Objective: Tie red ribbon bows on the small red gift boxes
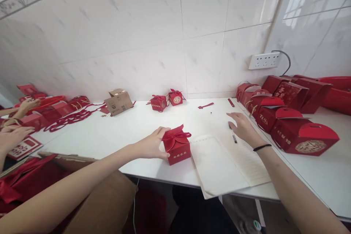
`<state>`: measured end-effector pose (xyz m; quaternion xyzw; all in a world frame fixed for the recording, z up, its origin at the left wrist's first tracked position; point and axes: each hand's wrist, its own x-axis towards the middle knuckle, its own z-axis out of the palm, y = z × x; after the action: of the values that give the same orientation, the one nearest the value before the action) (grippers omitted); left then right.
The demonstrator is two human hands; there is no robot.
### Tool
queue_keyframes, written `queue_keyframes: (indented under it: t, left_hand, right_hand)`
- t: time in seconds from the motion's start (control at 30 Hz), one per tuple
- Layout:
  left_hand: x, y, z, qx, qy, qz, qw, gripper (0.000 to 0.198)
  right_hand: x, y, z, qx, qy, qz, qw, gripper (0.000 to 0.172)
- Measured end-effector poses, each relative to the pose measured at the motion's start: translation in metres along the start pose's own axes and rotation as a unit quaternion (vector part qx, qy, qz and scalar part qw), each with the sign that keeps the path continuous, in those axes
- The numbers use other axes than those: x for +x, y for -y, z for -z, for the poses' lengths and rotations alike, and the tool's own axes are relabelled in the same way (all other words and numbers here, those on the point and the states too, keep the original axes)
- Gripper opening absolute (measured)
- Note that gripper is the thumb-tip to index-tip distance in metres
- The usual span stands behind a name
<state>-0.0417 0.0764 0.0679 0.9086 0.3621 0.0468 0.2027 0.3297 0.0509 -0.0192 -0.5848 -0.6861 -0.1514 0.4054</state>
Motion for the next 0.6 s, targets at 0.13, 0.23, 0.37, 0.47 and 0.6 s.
queue_keyframes:
  t: [0.13,0.23,0.37,0.47,0.6]
  left_hand:
    - [-0.018,-0.023,-0.021,0.097,0.008,-0.017,0.995,0.07]
    - [-0.022,-0.021,-0.035,0.162,-0.009,-0.042,0.986,0.071]
    - [-0.025,-0.014,-0.037,0.179,-0.005,-0.076,0.981,0.071]
    - [-0.026,-0.013,-0.026,0.151,0.025,-0.075,0.985,0.072]
    - [-0.02,-0.011,-0.011,0.041,0.029,-0.076,0.996,0.064]
  right_hand:
    - [-0.003,0.098,0.019,0.111,0.008,0.079,0.991,0.017]
    - [-0.017,0.175,0.021,0.165,0.014,0.147,0.975,0.022]
    - [-0.029,0.227,0.0,0.149,0.033,0.132,0.979,0.035]
    - [-0.032,0.235,-0.02,0.15,0.012,0.1,0.984,0.016]
    - [-0.04,0.232,-0.032,0.196,-0.04,0.075,0.977,0.015]
